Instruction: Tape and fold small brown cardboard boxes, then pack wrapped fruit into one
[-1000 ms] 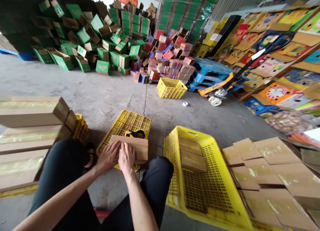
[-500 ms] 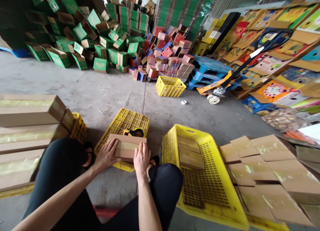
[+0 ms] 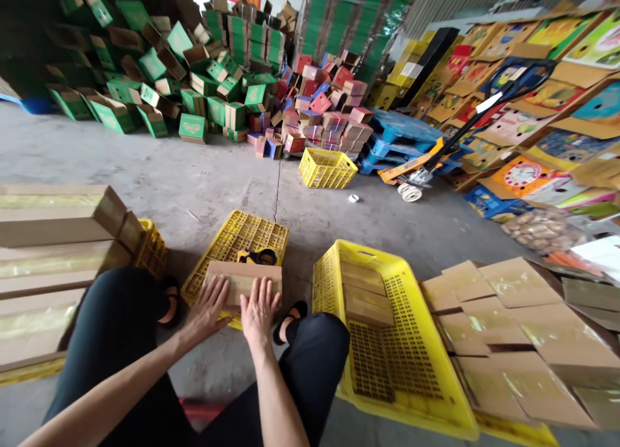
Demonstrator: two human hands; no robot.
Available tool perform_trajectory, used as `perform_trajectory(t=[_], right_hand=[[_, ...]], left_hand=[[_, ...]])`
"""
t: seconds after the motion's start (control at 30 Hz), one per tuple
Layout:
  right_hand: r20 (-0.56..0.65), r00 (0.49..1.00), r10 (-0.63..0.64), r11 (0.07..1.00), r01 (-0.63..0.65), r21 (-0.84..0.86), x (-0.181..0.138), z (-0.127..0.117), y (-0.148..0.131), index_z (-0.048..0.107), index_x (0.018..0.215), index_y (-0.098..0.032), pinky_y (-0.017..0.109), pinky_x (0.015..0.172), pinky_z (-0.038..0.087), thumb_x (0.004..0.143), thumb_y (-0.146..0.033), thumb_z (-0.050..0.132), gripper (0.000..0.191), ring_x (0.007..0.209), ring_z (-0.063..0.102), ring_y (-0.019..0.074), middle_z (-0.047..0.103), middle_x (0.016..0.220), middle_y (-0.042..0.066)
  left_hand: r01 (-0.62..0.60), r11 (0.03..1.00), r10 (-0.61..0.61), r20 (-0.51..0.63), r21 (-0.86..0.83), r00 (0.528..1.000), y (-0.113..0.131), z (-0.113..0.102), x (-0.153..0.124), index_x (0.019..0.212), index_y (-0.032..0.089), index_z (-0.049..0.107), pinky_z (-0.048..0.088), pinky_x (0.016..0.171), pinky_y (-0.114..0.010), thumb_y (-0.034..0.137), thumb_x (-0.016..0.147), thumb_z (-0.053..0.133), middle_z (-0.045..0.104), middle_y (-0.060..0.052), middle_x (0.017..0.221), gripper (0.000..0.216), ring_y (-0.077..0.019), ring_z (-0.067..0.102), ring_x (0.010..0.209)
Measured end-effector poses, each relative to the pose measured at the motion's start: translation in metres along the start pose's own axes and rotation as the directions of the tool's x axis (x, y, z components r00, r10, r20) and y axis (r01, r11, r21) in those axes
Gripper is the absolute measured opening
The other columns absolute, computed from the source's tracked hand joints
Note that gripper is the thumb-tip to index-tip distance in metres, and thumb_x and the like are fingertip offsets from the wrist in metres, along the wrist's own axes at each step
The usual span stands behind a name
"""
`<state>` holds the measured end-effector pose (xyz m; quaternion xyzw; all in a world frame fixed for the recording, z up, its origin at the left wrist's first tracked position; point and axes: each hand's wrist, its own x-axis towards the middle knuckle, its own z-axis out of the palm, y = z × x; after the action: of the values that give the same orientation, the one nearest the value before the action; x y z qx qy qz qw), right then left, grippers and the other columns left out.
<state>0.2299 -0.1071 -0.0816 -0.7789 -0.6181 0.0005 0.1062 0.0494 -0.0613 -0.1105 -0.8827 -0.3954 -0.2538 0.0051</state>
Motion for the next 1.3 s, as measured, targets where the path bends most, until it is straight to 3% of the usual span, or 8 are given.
perform_trajectory(t=[0.17, 0.3, 0.53, 0.67, 0.83, 1.03, 1.13, 1.3], right_hand=[[-0.057, 0.972, -0.23, 0.966, 0.235, 0.106, -0.02, 0.005, -0.03, 0.043, 0.162, -0.013, 0.053, 0.129, 0.027, 0.113, -0.032, 0.032, 0.054, 0.156, 0.037, 0.0286, 0.044, 0.166, 0.014], [-0.064, 0.968, -0.243, 0.962, 0.249, 0.113, -0.018, -0.002, -0.032, 0.047, 0.16, -0.015, 0.051, 0.127, 0.031, 0.113, -0.034, 0.034, 0.052, 0.154, 0.043, 0.027, 0.05, 0.162, 0.014], [-0.055, 0.99, -0.127, 0.99, 0.129, 0.049, -0.02, -0.012, -0.006, 0.053, 0.156, -0.028, 0.062, 0.123, 0.034, 0.112, -0.042, 0.041, 0.048, 0.152, 0.045, 0.0324, 0.048, 0.164, 0.011], [-0.074, 0.997, 0.019, 1.0, -0.019, -0.001, -0.026, -0.011, 0.026, 0.057, 0.154, -0.018, 0.061, 0.119, 0.038, 0.112, -0.047, 0.037, 0.055, 0.149, 0.049, 0.0369, 0.051, 0.16, 0.019], [-0.09, 0.994, 0.057, 0.998, -0.06, -0.023, -0.029, -0.007, 0.042, 0.058, 0.151, -0.007, 0.056, 0.12, 0.039, 0.112, -0.048, 0.032, 0.062, 0.146, 0.052, 0.037, 0.051, 0.157, 0.025], [-0.109, 0.993, 0.041, 0.998, -0.045, -0.038, -0.028, -0.004, 0.028, 0.058, 0.151, -0.007, 0.061, 0.121, 0.037, 0.111, -0.046, 0.04, 0.059, 0.149, 0.047, 0.0403, 0.05, 0.158, 0.026], [-0.121, 0.991, -0.063, 0.998, 0.061, -0.017, -0.028, -0.001, 0.01, 0.059, 0.15, -0.01, 0.063, 0.121, 0.036, 0.112, -0.045, 0.038, 0.056, 0.148, 0.048, 0.0394, 0.054, 0.156, 0.024], [-0.131, 0.962, -0.24, 0.965, 0.251, 0.076, -0.023, 0.006, -0.025, 0.061, 0.149, -0.013, 0.052, 0.121, 0.04, 0.113, -0.038, 0.033, 0.052, 0.146, 0.052, 0.0318, 0.058, 0.155, 0.017]], left_hand=[[-0.111, 0.993, 0.112, 0.019, -0.048, 0.994, 0.01, 0.0, -0.012, 0.171, 0.012, 0.007, 0.026, 0.127, -0.052, 0.029, 0.102, 0.048, 0.035, -0.021, 0.17, 0.083, -0.0345, 0.029, 0.16], [-0.097, 0.993, 0.1, 0.042, -0.074, 0.994, 0.006, -0.002, -0.01, 0.172, 0.014, 0.006, 0.028, 0.125, -0.053, 0.037, 0.103, 0.051, 0.035, -0.021, 0.17, 0.086, -0.0348, 0.031, 0.159], [-0.025, 0.994, 0.036, 0.108, -0.105, 0.993, -0.007, -0.012, -0.009, 0.17, 0.018, 0.021, 0.028, 0.125, -0.048, 0.057, 0.104, 0.049, 0.042, -0.018, 0.167, 0.082, -0.034, 0.039, 0.155], [0.082, 0.995, -0.08, 0.061, -0.047, 0.995, -0.019, -0.02, -0.02, 0.171, 0.012, 0.015, 0.027, 0.125, -0.051, 0.06, 0.103, 0.048, 0.041, -0.022, 0.167, 0.089, -0.0377, 0.038, 0.155], [0.105, 0.994, -0.105, 0.057, -0.002, 0.993, -0.024, -0.022, -0.027, 0.171, 0.012, 0.007, 0.028, 0.125, -0.055, 0.046, 0.103, 0.05, 0.036, -0.022, 0.169, 0.087, -0.0387, 0.035, 0.156], [0.129, 0.991, -0.13, 0.035, 0.036, 0.991, -0.005, -0.011, -0.025, 0.169, 0.005, 0.003, 0.026, 0.125, -0.063, 0.042, 0.096, 0.059, 0.024, -0.03, 0.171, 0.099, -0.0453, 0.02, 0.161], [0.074, 0.997, -0.076, 0.065, 0.022, 0.995, 0.011, -0.005, -0.028, 0.17, 0.011, 0.008, 0.028, 0.124, -0.066, 0.036, 0.093, 0.063, 0.014, -0.027, 0.174, 0.098, -0.0477, 0.014, 0.161], [-0.026, 0.996, 0.03, 0.043, -0.088, 0.999, 0.027, 0.001, -0.031, 0.172, 0.017, 0.007, 0.035, 0.119, -0.069, 0.028, 0.096, 0.059, 0.008, -0.024, 0.176, 0.093, -0.0476, 0.015, 0.161]])
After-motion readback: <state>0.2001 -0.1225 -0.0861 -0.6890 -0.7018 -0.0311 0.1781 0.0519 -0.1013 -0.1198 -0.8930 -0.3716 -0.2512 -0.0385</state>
